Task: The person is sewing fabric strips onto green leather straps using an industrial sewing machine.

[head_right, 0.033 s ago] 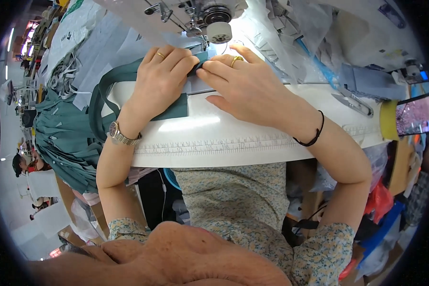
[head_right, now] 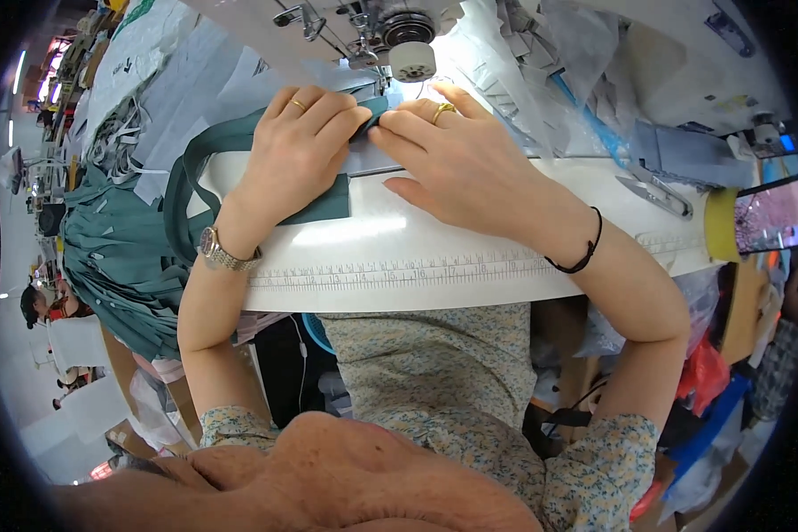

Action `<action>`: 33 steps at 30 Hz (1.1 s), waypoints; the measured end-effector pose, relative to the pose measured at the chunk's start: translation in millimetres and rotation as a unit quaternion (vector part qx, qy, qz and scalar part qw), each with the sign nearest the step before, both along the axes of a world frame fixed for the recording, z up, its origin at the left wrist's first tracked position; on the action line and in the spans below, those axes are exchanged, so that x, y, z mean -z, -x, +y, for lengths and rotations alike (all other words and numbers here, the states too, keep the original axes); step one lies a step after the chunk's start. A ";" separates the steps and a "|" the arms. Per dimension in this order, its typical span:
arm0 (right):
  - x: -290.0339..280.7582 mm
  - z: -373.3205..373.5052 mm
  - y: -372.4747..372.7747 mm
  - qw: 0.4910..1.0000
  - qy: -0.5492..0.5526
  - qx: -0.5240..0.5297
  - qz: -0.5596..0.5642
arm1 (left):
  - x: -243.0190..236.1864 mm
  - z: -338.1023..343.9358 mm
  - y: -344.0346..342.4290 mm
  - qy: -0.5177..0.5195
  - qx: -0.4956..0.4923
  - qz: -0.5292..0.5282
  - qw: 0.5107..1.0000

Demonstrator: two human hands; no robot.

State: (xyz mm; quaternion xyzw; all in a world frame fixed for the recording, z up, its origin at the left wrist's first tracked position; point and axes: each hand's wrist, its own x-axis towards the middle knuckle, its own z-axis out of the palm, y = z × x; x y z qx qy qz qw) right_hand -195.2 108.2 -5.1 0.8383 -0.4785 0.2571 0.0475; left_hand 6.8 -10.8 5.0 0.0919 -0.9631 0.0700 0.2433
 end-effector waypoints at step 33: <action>-5.8 -3.2 13.0 0.999 0.030 0.022 -0.008 | -10.5 21.4 4.6 -0.061 0.008 -0.045 0.997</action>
